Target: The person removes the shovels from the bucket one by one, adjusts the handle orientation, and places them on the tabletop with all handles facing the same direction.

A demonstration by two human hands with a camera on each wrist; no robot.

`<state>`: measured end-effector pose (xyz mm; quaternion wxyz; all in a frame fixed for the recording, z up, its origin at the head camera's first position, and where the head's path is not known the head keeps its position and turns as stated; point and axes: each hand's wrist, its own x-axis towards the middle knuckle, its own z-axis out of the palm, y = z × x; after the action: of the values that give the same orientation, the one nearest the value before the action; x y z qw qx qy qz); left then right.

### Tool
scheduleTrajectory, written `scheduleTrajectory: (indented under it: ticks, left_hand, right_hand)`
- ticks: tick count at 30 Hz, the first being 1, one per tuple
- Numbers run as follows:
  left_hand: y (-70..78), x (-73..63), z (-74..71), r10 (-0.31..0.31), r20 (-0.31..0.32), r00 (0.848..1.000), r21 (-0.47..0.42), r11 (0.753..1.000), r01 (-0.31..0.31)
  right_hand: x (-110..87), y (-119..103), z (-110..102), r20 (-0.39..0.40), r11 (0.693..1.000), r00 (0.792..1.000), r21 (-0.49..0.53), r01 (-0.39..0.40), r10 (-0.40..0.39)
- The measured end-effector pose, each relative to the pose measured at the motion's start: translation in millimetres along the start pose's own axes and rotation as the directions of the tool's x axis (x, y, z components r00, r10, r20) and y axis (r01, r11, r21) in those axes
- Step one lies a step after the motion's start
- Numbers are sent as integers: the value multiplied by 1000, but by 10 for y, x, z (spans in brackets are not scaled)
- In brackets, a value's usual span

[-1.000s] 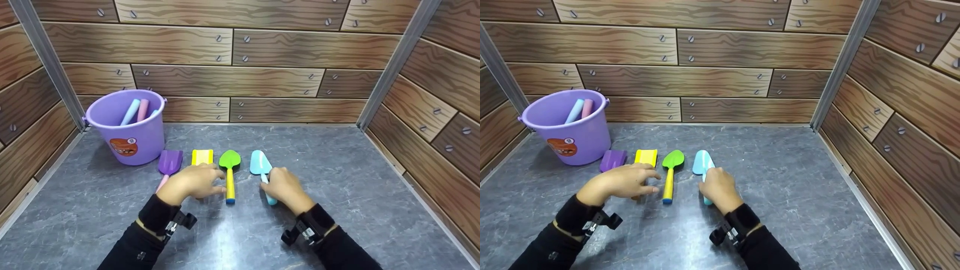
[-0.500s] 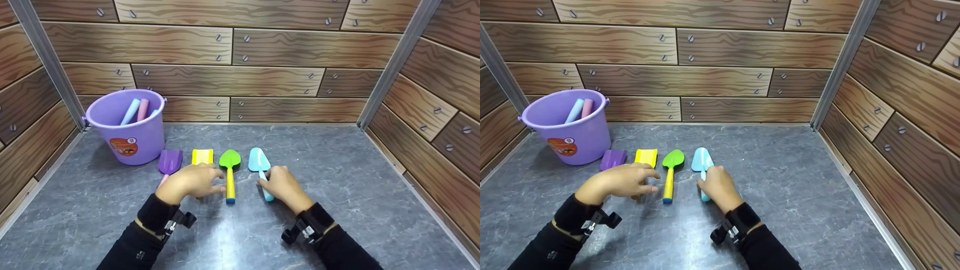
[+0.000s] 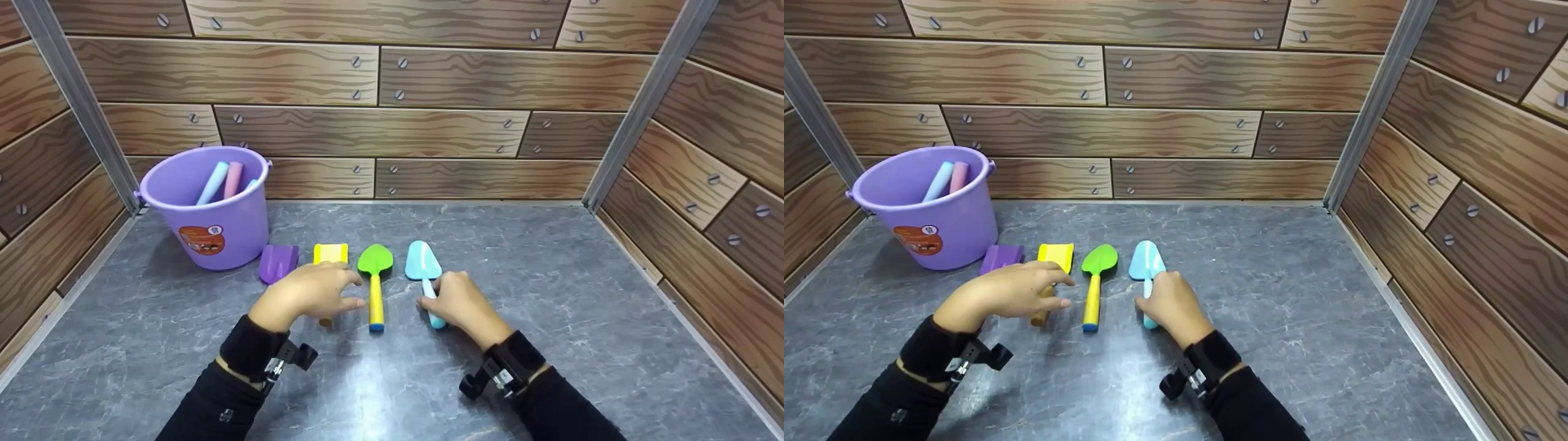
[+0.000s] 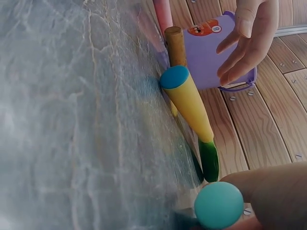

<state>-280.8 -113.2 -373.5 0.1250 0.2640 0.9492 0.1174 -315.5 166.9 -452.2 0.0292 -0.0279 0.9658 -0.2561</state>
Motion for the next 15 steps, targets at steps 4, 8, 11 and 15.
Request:
scheduleTrajectory:
  ticks: [4, 8, 11, 15]
  left_hand:
    - [9, 0, -3, -2, 8, 1000, -7, 1000, 2]
    - [4, 2, -7, -7, 13, 1000, -10, 1000, 7]
    - [-6, 4, -5, -11, 15, 1000, -12, 1000, 11]
    - [-5, 10, -3, -7, 15, 1000, -8, 1000, 7]
  right_hand:
    - [6, 1, 6, -4, 1000, 1000, -1, -5, 5]
    - [0, -3, 11, -8, 1000, 1000, 9, -14, 14]
    - [-5, -4, 17, -15, 1000, 1000, 25, -16, 16]
    - [-8, 4, 24, -28, 999, 999, 41, -16, 17]
